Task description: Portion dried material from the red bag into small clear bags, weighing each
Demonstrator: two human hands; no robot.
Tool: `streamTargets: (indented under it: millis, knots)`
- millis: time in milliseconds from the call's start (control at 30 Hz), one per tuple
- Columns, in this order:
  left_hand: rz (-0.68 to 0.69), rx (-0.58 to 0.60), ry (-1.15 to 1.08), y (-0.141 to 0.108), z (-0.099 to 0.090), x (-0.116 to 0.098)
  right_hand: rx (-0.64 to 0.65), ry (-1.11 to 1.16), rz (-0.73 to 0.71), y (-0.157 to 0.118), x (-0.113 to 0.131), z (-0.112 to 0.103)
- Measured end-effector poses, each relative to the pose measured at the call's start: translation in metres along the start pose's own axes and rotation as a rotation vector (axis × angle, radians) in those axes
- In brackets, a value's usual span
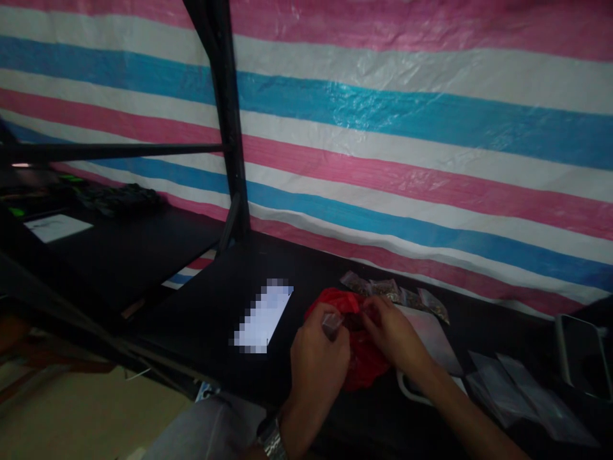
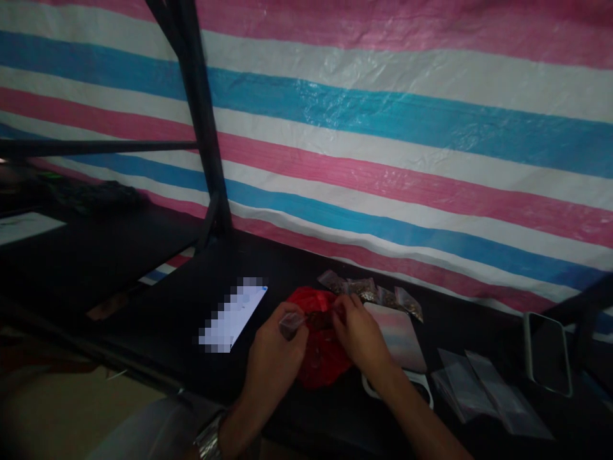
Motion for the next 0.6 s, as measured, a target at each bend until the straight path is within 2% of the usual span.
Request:
streamTargets:
  millis: [133, 267, 333, 433, 600]
  knots:
    - [0.113, -0.026, 0.232, 0.021, -0.003, -0.007, 0.055, -0.13, -0.017, -0.007, 0.008, 0.0]
    - [0.15, 0.161, 0.373, 0.045, 0.015, -0.006, 0.127, -0.175, -0.07, -0.009, 0.014, 0.004]
    - [0.135, 0.197, 0.424, 0.051, 0.023, -0.005, 0.133, -0.194, -0.053, -0.009, 0.013, 0.004]
    - [0.084, 0.179, 0.443, 0.057, 0.027, -0.004, 0.089, -0.195, 0.028, -0.006, 0.011, 0.001]
    - [-0.01, 0.213, 0.325, 0.067, 0.028, 0.005, 0.016, -0.077, 0.122, 0.004, 0.012, 0.005]
Point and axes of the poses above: each hand's wrist, its own y-axis towards the middle knuckle, its own z-axis out of the palm, x = y × z, the point moved 5 cm from there along y, towards the middle knuckle
